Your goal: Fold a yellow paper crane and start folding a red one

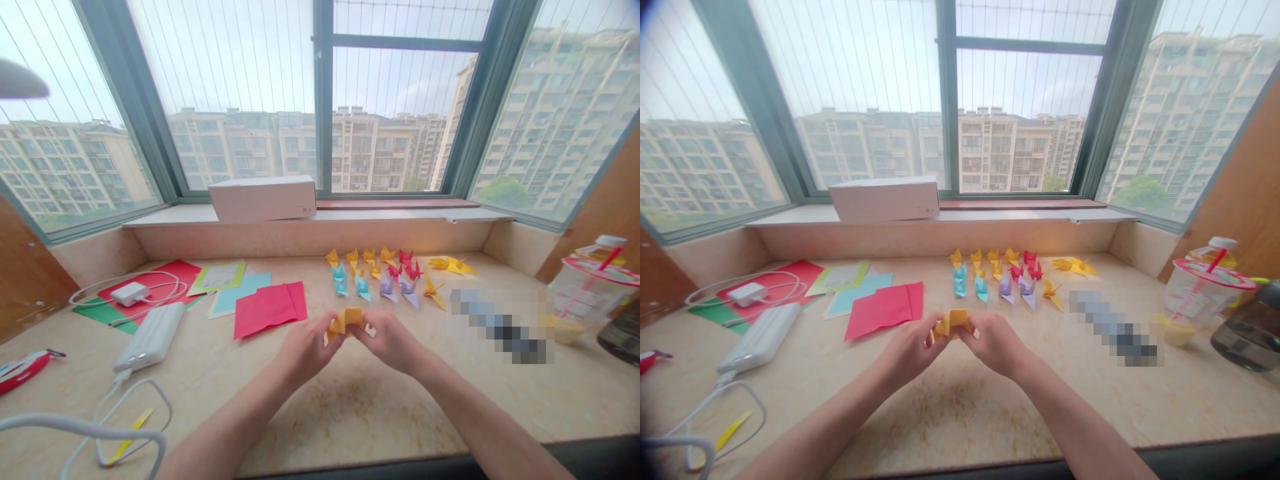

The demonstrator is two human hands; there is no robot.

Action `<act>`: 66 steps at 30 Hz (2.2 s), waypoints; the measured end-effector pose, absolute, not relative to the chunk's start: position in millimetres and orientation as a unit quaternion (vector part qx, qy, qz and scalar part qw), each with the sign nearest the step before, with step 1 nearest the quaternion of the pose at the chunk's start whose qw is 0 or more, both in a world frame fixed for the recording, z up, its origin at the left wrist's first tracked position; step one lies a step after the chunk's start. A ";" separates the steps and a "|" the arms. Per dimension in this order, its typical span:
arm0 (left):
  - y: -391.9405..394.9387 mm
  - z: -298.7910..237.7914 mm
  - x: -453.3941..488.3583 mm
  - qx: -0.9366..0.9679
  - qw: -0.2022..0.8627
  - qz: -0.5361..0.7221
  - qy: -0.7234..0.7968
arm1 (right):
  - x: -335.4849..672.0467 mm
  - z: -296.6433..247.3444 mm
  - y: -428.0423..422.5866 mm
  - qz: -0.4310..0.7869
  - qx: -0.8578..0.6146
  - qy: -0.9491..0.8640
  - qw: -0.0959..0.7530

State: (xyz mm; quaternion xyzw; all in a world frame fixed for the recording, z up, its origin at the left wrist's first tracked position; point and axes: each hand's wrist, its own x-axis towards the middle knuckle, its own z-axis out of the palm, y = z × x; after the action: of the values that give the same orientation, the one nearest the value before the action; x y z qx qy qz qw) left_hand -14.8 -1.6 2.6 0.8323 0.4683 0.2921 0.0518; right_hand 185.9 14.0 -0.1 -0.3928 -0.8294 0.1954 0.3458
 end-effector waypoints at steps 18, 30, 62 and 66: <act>11.0 1.0 -8.9 0.630 0.482 0.467 0.390 | 179.2 0.0 11.1 0.167 -0.328 -0.796 0.481; 10.2 2.6 -9.1 0.600 0.536 0.444 0.395 | 179.9 -8.5 13.4 0.203 -0.372 -0.754 0.502; 9.1 6.1 -11.2 0.636 0.401 0.512 0.416 | 196.7 0.0 19.1 -0.013 -0.295 -0.861 0.414; 5.3 7.8 -12.1 0.656 0.395 0.485 0.423 | 195.0 0.4 19.0 0.008 -0.298 -0.839 0.455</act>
State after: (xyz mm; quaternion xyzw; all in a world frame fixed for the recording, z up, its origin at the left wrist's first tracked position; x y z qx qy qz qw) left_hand -12.1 5.3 7.8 0.6560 0.4227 0.4849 0.3948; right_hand 195.0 19.0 0.4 -0.2979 -0.8390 0.0082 0.4554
